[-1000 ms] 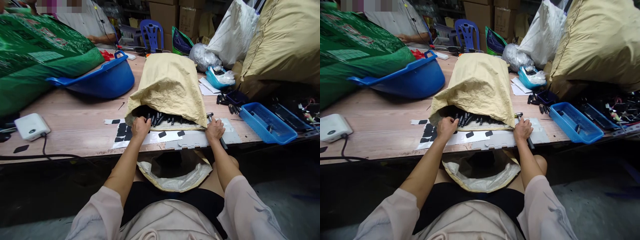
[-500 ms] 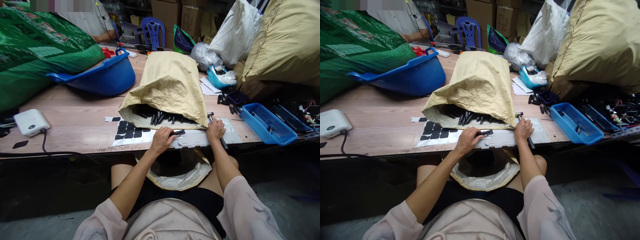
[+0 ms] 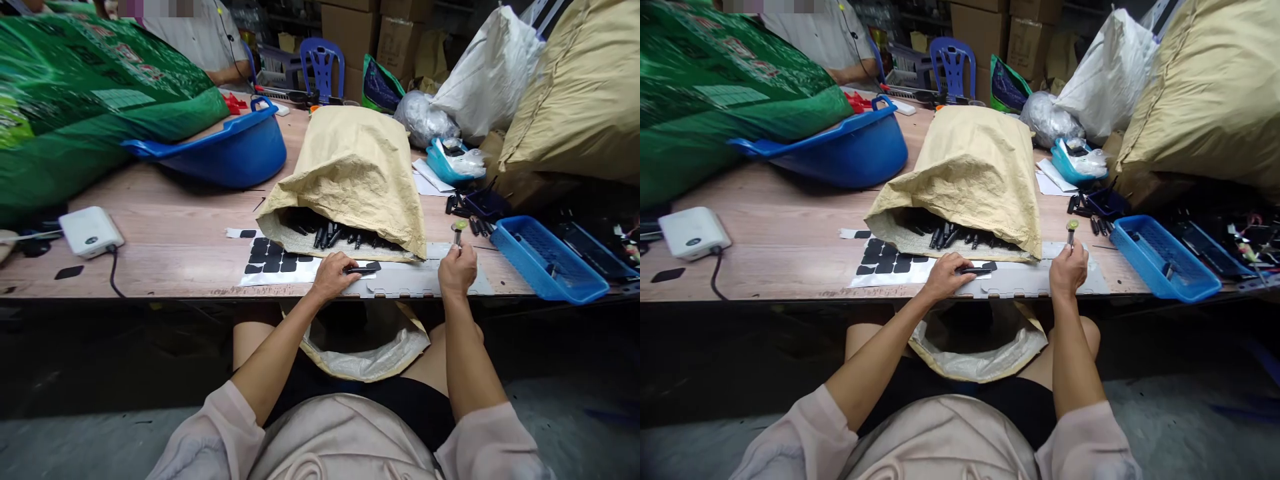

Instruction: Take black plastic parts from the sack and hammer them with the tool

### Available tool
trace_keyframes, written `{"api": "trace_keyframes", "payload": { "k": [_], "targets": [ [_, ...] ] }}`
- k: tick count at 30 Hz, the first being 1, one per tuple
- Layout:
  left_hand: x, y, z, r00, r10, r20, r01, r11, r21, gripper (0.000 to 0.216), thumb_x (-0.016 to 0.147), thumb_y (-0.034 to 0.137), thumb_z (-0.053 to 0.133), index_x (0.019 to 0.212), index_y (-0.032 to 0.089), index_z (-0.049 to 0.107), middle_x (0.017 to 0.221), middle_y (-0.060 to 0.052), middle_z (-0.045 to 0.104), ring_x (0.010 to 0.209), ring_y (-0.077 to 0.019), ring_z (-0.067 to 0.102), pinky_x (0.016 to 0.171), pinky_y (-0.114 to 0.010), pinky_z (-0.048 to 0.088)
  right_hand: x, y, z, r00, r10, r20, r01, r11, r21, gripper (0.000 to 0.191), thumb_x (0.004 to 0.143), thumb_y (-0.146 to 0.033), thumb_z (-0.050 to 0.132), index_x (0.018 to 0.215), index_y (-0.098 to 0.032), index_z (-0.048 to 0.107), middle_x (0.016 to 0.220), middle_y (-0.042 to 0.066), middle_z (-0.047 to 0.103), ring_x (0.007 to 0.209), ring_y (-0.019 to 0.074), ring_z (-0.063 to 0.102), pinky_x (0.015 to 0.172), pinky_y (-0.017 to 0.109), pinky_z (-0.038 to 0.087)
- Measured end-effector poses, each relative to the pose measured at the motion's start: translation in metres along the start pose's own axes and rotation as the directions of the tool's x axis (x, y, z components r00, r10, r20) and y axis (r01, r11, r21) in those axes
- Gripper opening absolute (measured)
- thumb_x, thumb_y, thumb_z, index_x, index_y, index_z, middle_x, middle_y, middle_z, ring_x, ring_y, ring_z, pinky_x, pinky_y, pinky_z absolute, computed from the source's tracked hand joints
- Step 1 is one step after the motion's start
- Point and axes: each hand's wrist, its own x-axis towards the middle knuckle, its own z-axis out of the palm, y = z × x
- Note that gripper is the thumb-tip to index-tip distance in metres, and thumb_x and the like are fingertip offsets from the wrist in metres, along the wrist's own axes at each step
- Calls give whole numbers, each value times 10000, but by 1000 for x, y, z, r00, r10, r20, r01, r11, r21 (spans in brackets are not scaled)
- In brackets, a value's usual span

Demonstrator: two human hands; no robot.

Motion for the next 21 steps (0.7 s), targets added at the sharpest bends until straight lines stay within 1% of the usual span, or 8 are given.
{"api": "trace_keyframes", "payload": {
  "k": [3,5,8,11,15,17,19,21],
  "targets": [
    [0,2,0,999,-32,-1,32,999,-21,127,816,282,817,933,249,779,920,-25,703,973,-242,619,936,-387,484,-41,-5,-13,971,-230,62,212,954,212,497,1070,-347,331,1440,-175,615,1217,159,688,1103,259,631,918,367,501],
    [1,3,0,999,-53,-4,53,998,-28,125,809,277,826,923,249,783,921,-24,706,975,-241,618,931,-384,483,-75,-12,-16,909,-393,139,326,877,353,486,1065,-371,379,1450,-200,623,1258,145,700,1135,249,645,948,373,530],
    [1,3,0,998,-60,-4,59,998,-28,134,803,278,833,929,251,794,923,-25,710,983,-244,624,927,-385,484,-116,-22,-13,795,-572,203,404,748,526,457,1049,-317,439,1448,-223,642,1257,125,721,1109,222,679,989,369,551],
    [2,3,0,999,-49,0,49,998,-32,139,806,289,835,937,257,801,926,-25,712,977,-243,626,923,-385,484,-138,-29,-8,746,-629,218,444,714,541,451,1052,-266,430,1436,-244,665,1105,99,729,978,203,694,928,338,576],
    [2,4,1,999,-48,-8,48,998,-29,115,805,279,838,912,256,802,902,-25,696,961,-237,621,910,-372,483,-149,-32,-1,744,-636,204,507,737,447,473,1072,-274,396,1476,-273,642,982,76,668,881,202,672,861,310,579],
    [1,5,2,999,-47,-16,47,999,-25,88,805,257,830,887,247,797,891,-25,693,950,-233,620,901,-371,483,-151,-32,3,729,-642,238,531,750,395,481,1076,-274,380,1480,-284,641,953,71,648,861,209,664,838,306,578],
    [1,5,2,999,-45,-25,44,998,-33,87,801,243,825,883,246,794,897,-21,699,943,-229,620,897,-373,484,-150,-32,5,711,-647,277,542,754,372,480,1069,-258,381,1460,-275,659,934,67,640,860,214,662,828,306,576],
    [1,4,3,998,-51,-29,49,998,-45,102,791,245,833,887,248,798,899,-19,704,942,-229,618,901,-378,485,-146,-32,5,720,-643,260,534,753,383,471,1066,-246,389,1443,-251,671,933,66,641,859,207,658,832,304,571]
  ]
}}
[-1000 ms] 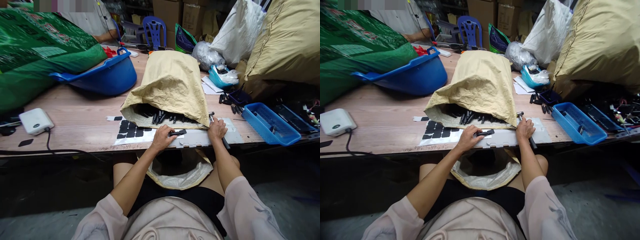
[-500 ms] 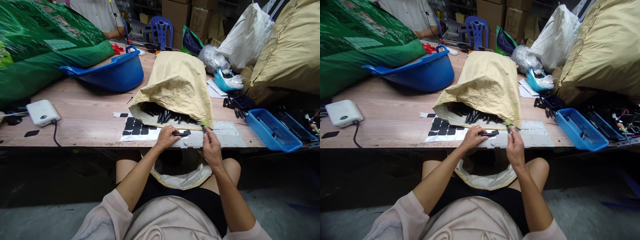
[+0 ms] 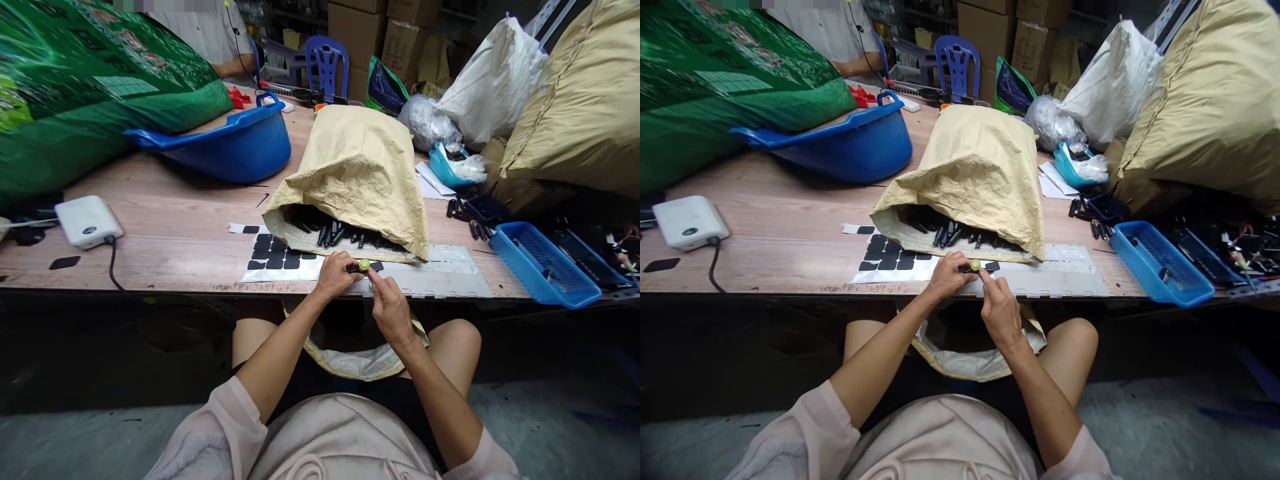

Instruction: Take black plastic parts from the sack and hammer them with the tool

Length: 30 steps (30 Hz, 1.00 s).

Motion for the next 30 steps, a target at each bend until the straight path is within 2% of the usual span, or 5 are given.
{"api": "trace_keyframes", "payload": {
  "k": [10,13,18,24,30],
  "targets": [
    [-1,2,-2,1000,-16,-5,16,1000,-7,107,772,234,843,870,245,802,882,-22,703,964,-243,620,928,-394,483,-7,10,-2,998,21,-61,-17,998,64,455,1076,-261,400,1446,-234,664,1007,84,690,900,202,672,884,327,563],
    [-2,4,-3,1000,-19,3,19,1000,-5,122,766,218,836,878,233,790,890,-24,705,971,-246,618,937,-399,481,7,20,-18,983,47,-179,-38,998,49,454,1071,-289,414,1457,-236,648,1067,93,704,964,209,668,924,337,548],
    [-3,7,-6,1000,-7,18,7,1000,6,233,724,220,856,938,223,765,937,-22,703,973,-248,607,942,-399,475,63,65,-69,859,281,-428,-396,895,-206,473,1029,-320,460,1453,-230,649,1143,119,669,1001,242,640,895,349,511],
    [-3,6,-4,999,12,52,-15,998,59,277,742,273,869,1005,248,785,946,-31,678,986,-259,586,938,-405,453,108,117,-80,701,641,-314,-713,622,-324,438,1003,-274,519,1411,-275,677,1205,128,642,1020,251,646,844,344,473],
    [-1,-3,-2,994,52,91,-60,995,79,170,851,337,805,1009,273,809,927,-36,657,983,-252,573,935,-407,441,109,128,-49,738,611,-288,-670,607,-428,429,1033,-264,477,1418,-291,663,1252,139,620,1145,282,597,914,387,444]
  ]
}}
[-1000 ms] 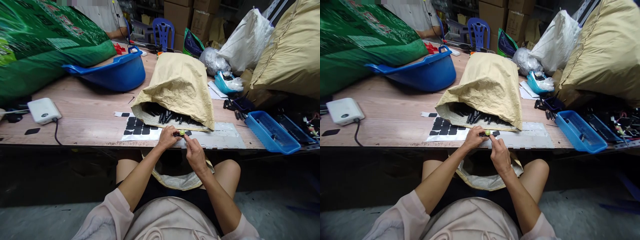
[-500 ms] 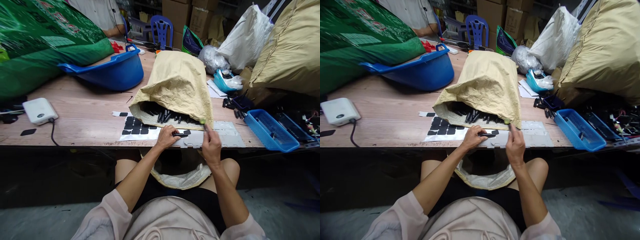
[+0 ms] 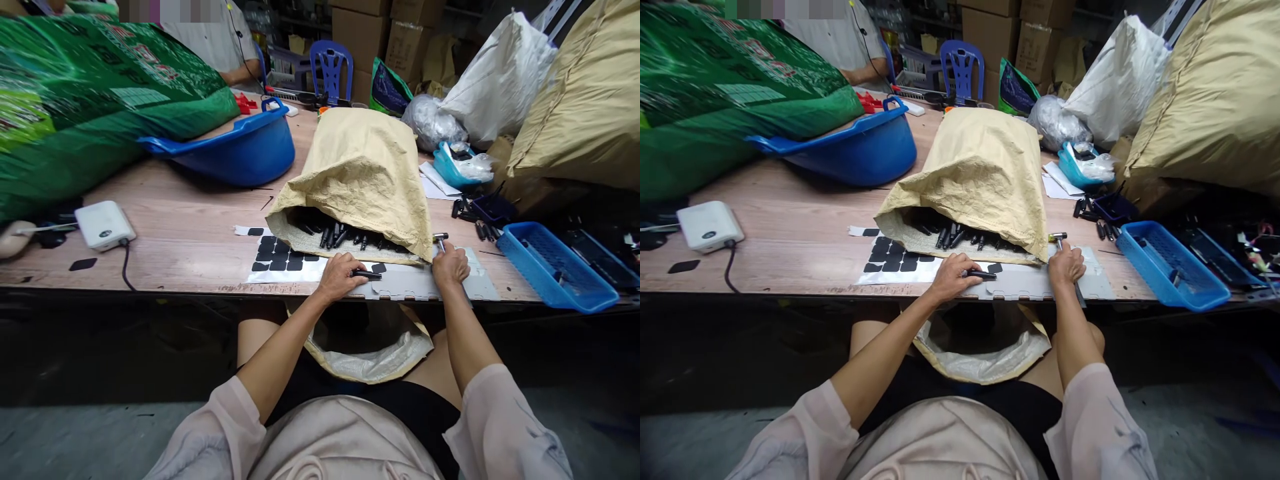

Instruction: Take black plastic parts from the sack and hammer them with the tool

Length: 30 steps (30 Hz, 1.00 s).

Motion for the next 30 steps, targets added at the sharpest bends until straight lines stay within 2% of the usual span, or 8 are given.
{"api": "trace_keyframes", "payload": {
  "k": [5,8,12,16,19,24,27,30],
  "targets": [
    [-5,-3,-2,988,124,-91,-123,992,16,200,976,382,668,1060,241,784,975,-54,681,978,-243,593,920,-405,459,-4,-3,10,994,-77,-81,72,996,-61,422,1071,-262,383,1360,-228,689,1211,170,623,1132,298,550,883,395,416],
    [-32,1,8,922,338,-188,-338,941,29,302,1052,424,547,1129,220,754,1024,-80,700,968,-231,616,881,-386,473,-4,-2,12,991,-95,-92,88,993,-74,405,1071,-259,393,1337,-221,698,1190,173,621,1090,286,543,852,380,410],
    [-93,1,49,826,563,-25,-562,827,30,375,1079,473,483,1191,199,712,1004,-89,724,841,-191,641,775,-340,487,-4,-3,15,988,-98,-115,88,992,-90,392,1067,-247,401,1306,-208,710,1159,169,613,1040,272,543,826,370,416],
    [-130,-9,94,948,259,182,-282,953,111,284,1071,405,510,1156,220,708,965,-57,727,845,-187,689,752,-308,522,-5,-5,14,987,-115,-113,103,988,-111,393,1069,-249,392,1291,-190,710,1153,172,609,1031,272,542,807,362,420],
    [-132,-5,103,957,75,279,-127,977,171,266,1019,360,592,1244,260,692,1074,-65,735,902,-200,717,771,-306,555,-6,-5,12,988,-119,-102,107,988,-111,401,1071,-251,387,1310,-189,703,1159,173,611,1029,274,547,797,361,419],
    [-103,17,55,902,400,162,-410,911,35,253,1036,362,539,1138,262,748,967,-85,733,860,-209,700,790,-354,560,-7,-3,13,986,-130,-107,120,988,-98,405,1076,-261,375,1304,-190,702,1171,178,616,1036,276,545,805,365,406],
    [-59,13,2,961,197,-194,-190,980,57,277,1036,340,511,1133,227,745,994,-114,727,917,-236,687,862,-392,570,-7,-3,13,985,-137,-109,128,988,-91,396,1075,-258,385,1300,-188,703,1177,182,616,1044,276,540,816,370,408],
    [-4,-11,-50,880,-144,-452,186,981,48,304,1011,292,493,1197,190,711,1144,-152,671,991,-277,671,874,-429,575,-7,-5,12,987,-135,-92,126,987,-97,401,1072,-246,382,1309,-181,698,1188,185,614,1059,282,541,819,372,416]
  ]
}}
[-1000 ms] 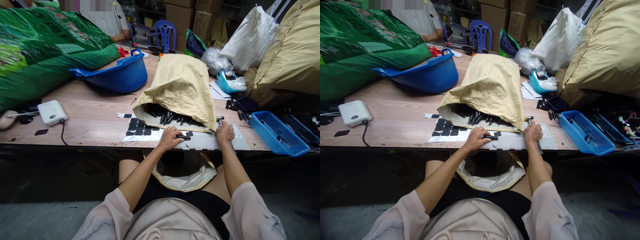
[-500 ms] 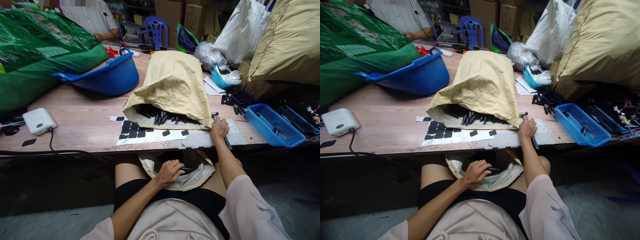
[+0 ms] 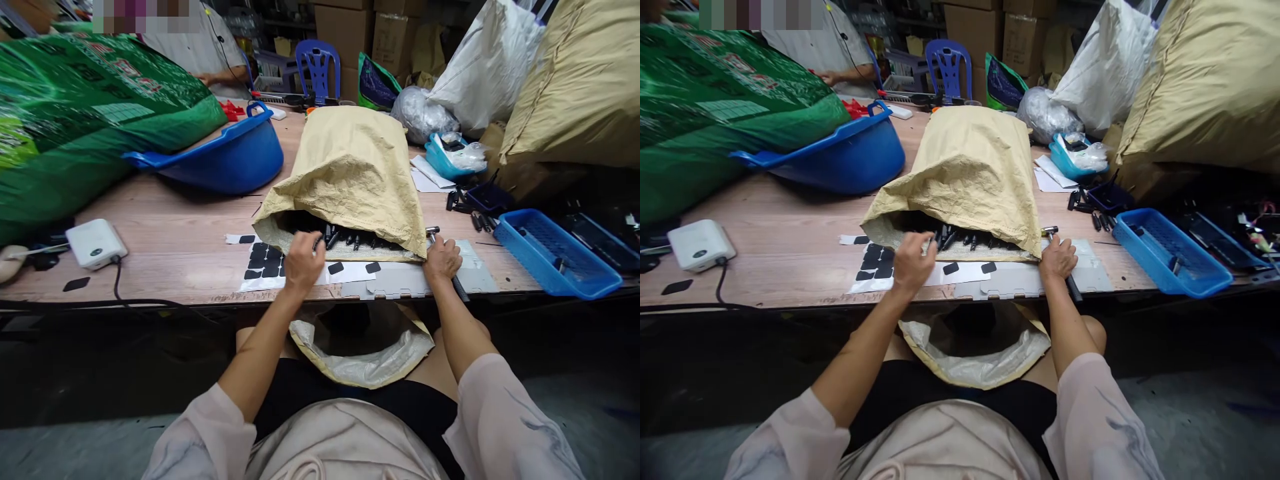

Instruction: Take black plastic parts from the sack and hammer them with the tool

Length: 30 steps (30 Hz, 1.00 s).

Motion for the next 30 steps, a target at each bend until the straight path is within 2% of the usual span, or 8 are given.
{"api": "trace_keyframes", "payload": {
  "k": [3,5,14,16,19,22,26,30],
  "targets": [
    [55,-20,-7,968,-238,-78,246,962,115,308,953,248,540,1199,149,697,1211,-201,629,1111,-351,655,971,-499,548,0,-1,-1,1000,0,20,0,1000,-6,408,1067,-234,376,1320,-177,690,1207,185,613,1075,287,543,825,376,424],
    [74,-29,-6,940,-336,-62,342,925,165,267,904,224,582,1127,138,701,1147,-218,655,1125,-390,651,996,-539,529,0,-2,-1,1000,-7,21,7,1000,-2,407,1060,-229,382,1323,-175,688,1206,183,612,1070,285,542,826,376,427],
    [79,-35,-3,887,-457,65,427,866,260,205,716,158,714,910,193,657,975,-194,709,1007,-417,688,892,-559,549,0,-2,1,1000,0,11,0,1000,8,416,1068,-232,354,1297,-175,697,1176,180,609,1055,280,537,826,374,420],
    [73,-32,-10,908,-416,38,396,886,242,143,762,149,673,889,204,636,970,-173,699,990,-380,686,890,-523,549,0,-2,1,1000,3,12,-3,1000,13,413,1067,-234,357,1292,-176,699,1178,181,608,1056,281,536,825,371,418],
    [55,-21,-18,970,-240,-41,243,960,142,167,826,190,650,989,214,626,1007,-118,684,977,-299,672,901,-436,547,0,-2,2,1000,1,7,-1,1000,22,397,1054,-228,388,1293,-179,701,1172,183,608,1048,278,531,825,368,418],
    [26,0,-14,995,-80,61,83,995,-62,346,836,265,692,1169,233,603,987,-36,689,851,-207,649,820,-341,548,0,-2,1,1000,5,7,-5,1000,21,392,1053,-226,394,1290,-183,703,1178,183,609,1050,277,532,825,366,416],
    [-7,22,14,944,80,321,2,969,-247,406,794,221,737,1184,252,626,920,13,701,788,-165,623,783,-300,526,0,-1,1,999,7,34,-7,1000,9,414,1070,-240,357,1316,-187,686,1216,180,613,1083,286,541,827,367,407],
    [-18,24,37,917,156,368,-72,970,-230,331,772,156,733,1085,237,667,911,-2,700,893,-206,635,859,-342,522,0,-1,3,1000,4,27,-4,1000,11,418,1072,-245,355,1332,-192,679,1240,184,612,1107,295,538,832,373,405]
  ]
}}
